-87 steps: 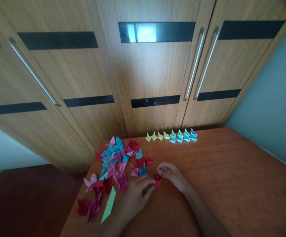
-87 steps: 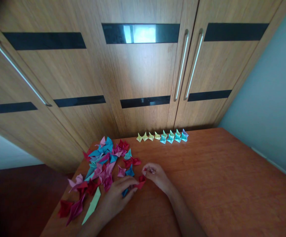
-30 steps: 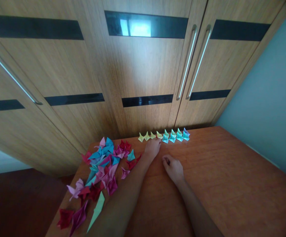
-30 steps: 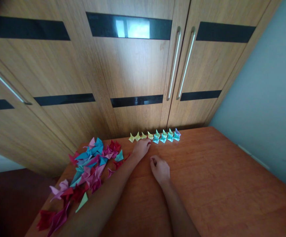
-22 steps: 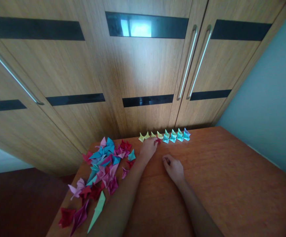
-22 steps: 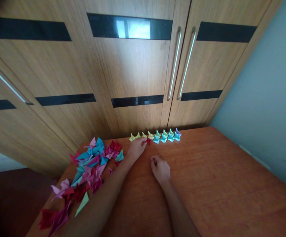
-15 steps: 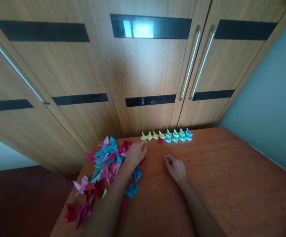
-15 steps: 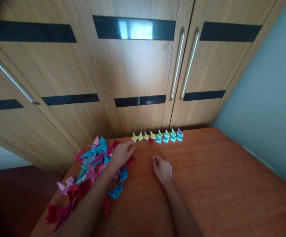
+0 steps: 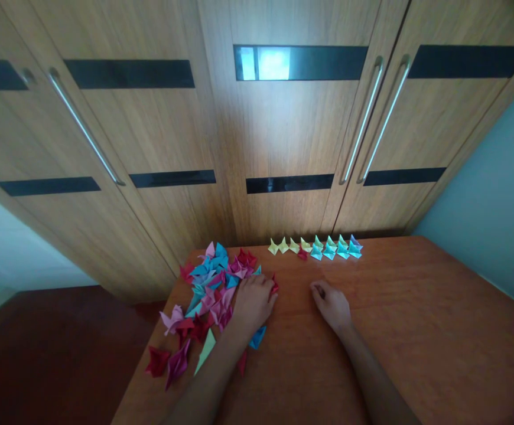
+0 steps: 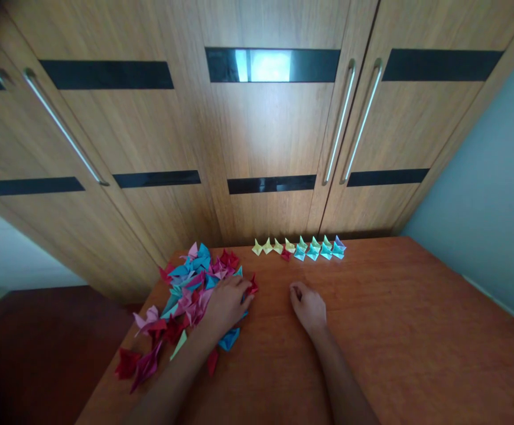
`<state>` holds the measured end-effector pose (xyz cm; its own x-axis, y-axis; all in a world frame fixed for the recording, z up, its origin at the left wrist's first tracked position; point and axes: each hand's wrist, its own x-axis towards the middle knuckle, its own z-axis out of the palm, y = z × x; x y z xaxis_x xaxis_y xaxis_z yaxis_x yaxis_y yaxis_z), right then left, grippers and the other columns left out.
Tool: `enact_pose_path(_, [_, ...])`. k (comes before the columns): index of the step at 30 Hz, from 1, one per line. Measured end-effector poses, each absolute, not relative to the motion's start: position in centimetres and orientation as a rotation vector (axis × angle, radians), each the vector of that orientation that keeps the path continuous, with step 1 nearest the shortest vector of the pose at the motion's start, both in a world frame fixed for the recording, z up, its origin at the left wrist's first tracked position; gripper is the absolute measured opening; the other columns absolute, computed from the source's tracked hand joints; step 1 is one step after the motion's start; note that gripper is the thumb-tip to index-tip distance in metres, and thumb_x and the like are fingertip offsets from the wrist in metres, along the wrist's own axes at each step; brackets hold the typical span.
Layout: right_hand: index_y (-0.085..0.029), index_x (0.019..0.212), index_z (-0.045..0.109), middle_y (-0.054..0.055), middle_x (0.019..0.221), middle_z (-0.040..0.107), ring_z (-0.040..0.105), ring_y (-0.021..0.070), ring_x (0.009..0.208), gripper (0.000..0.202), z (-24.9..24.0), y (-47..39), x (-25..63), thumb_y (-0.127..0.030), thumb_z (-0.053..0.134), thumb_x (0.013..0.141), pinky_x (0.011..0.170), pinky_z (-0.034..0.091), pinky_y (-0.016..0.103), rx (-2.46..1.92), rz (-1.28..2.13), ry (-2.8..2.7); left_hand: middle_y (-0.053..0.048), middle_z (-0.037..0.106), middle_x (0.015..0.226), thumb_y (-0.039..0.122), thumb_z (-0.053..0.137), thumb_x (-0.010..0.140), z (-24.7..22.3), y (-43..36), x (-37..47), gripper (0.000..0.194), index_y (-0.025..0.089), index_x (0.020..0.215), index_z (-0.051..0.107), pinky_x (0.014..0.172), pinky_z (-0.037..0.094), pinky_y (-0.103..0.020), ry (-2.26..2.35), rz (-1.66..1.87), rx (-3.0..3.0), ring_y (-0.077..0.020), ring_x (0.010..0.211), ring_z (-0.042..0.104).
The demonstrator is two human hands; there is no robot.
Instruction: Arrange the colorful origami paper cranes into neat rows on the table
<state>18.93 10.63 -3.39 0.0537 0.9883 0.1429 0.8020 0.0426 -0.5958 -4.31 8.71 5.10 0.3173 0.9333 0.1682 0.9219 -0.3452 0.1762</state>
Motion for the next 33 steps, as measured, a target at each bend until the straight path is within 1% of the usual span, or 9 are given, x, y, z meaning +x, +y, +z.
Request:
enact_pose_path(3, [-0.027, 0.093, 0.065, 0.000, 0.080, 0.070, 0.064, 0.0178, 0.077, 0.023, -3.4, 10.7, 19.0, -0.034, 0.044, 0.088, 0.063, 0.039, 0.024, -1.779, 0.453, -1.785, -0.009, 0.063, 0.099, 0.027, 0.060, 0.083, 4.8, 8.9, -3.6, 0.014, 0.020, 0.094, 0.066, 0.092, 0.038, -0.044, 1.794, 0.324, 2.528, -0.0285, 0.102, 0.056])
enact_pose_path(7, [-0.027, 0.092, 0.066, -0.001, 0.077, 0.070, 0.064, 0.0176, 0.074, 0.022, -3.4, 10.8, 18.9, -0.033, 0.045, 0.087, 0.061, 0.039, 0.024, -1.758, 0.462, -1.777, -0.011, 0.065, 0.096, 0.022, 0.058, 0.083, 4.4, 9.3, -3.3, 0.012, 0.019, 0.090, 0.067, 0.091, 0.037, -0.046, 1.799, 0.275, 2.540, -0.0293, 0.099, 0.058])
enact_pose_path(13, [-0.027, 0.092, 0.066, 0.000, 0.079, 0.070, 0.064, 0.0177, 0.076, 0.022, -3.4, 10.8, 18.9, -0.032, 0.045, 0.088, 0.063, 0.040, 0.024, -1.755, 0.465, -1.772, -0.011, 0.068, 0.091, 0.015, 0.047, 0.087, 4.0, 9.5, -3.2, 0.021, 0.019, 0.086, 0.068, 0.088, 0.037, -0.045, 1.759, 0.286, 2.560, -0.0274, 0.093, 0.061])
enact_pose_path(17, [-0.025, 0.089, 0.067, 0.001, 0.077, 0.069, 0.063, 0.0183, 0.075, 0.024, -3.1, 10.8, 18.8, -0.036, 0.046, 0.087, 0.065, 0.041, 0.025, -1.691, 0.506, -1.711, -0.009, 0.068, 0.091, 0.013, 0.046, 0.088, 4.5, 9.1, -3.1, 0.023, 0.020, 0.087, 0.067, 0.087, 0.040, -0.041, 1.722, 0.360, 2.558, -0.0251, 0.092, 0.060])
enact_pose_path(19, [-0.022, 0.090, 0.068, 0.002, 0.073, 0.066, 0.061, 0.0179, 0.070, 0.028, -2.7, 10.7, 18.5, -0.042, 0.048, 0.086, 0.063, 0.042, 0.026, -1.557, 0.622, -1.622, -0.006, 0.067, 0.093, 0.014, 0.046, 0.088, 4.9, 8.8, -2.9, 0.022, 0.022, 0.092, 0.066, 0.085, 0.042, -0.036, 1.700, 0.411, 2.551, -0.0224, 0.092, 0.060])
enact_pose_path(22, [-0.018, 0.099, 0.066, 0.001, 0.066, 0.061, 0.054, 0.0154, 0.060, 0.040, -1.7, 10.2, 17.9, -0.052, 0.052, 0.084, 0.055, 0.041, 0.025, -1.271, 0.976, -1.436, -0.003, 0.067, 0.097, 0.015, 0.047, 0.088, 5.1, 8.3, -2.7, 0.022, 0.023, 0.098, 0.065, 0.083, 0.045, -0.028, 1.551, 0.630, 2.448, -0.0177, 0.092, 0.061])
enact_pose_path(25, [-0.019, 0.099, 0.066, 0.000, 0.066, 0.059, 0.050, 0.0128, 0.057, 0.042, -0.8, 9.6, 17.1, -0.055, 0.058, 0.080, 0.051, 0.038, 0.023, -1.101, 1.250, -1.332, -0.003, 0.068, 0.095, 0.013, 0.049, 0.086, 4.9, 8.1, -2.3, 0.022, 0.023, 0.096, 0.066, 0.081, 0.047, -0.026, 1.356, 0.861, 2.261, -0.0161, 0.087, 0.062])
enact_pose_path(29, [-0.020, 0.087, 0.067, -0.002, 0.062, 0.055, 0.045, 0.0105, 0.055, 0.036, -0.8, 9.4, 16.7, -0.054, 0.065, 0.076, 0.050, 0.034, 0.022, -1.061, 1.290, -1.284, -0.002, 0.069, 0.093, 0.011, 0.051, 0.083, 4.3, 8.0, -1.8, 0.023, 0.022, 0.096, 0.066, 0.078, 0.049, -0.027, 1.329, 1.035, 2.070, -0.0153, 0.084, 0.063])
enact_pose_path(33, [-0.019, 0.088, 0.068, -0.003, 0.060, 0.053, 0.044, 0.0106, 0.054, 0.040, -1.2, 9.8, 16.8, -0.056, 0.066, 0.074, 0.050, 0.035, 0.023, -1.076, 1.262, -1.216, -0.001, 0.070, 0.092, 0.014, 0.055, 0.082, 3.8, 7.9, -1.9, 0.020, 0.021, 0.097, 0.065, 0.075, 0.051, -0.026, 1.306, 1.061, 1.904, -0.0145, 0.080, 0.063])
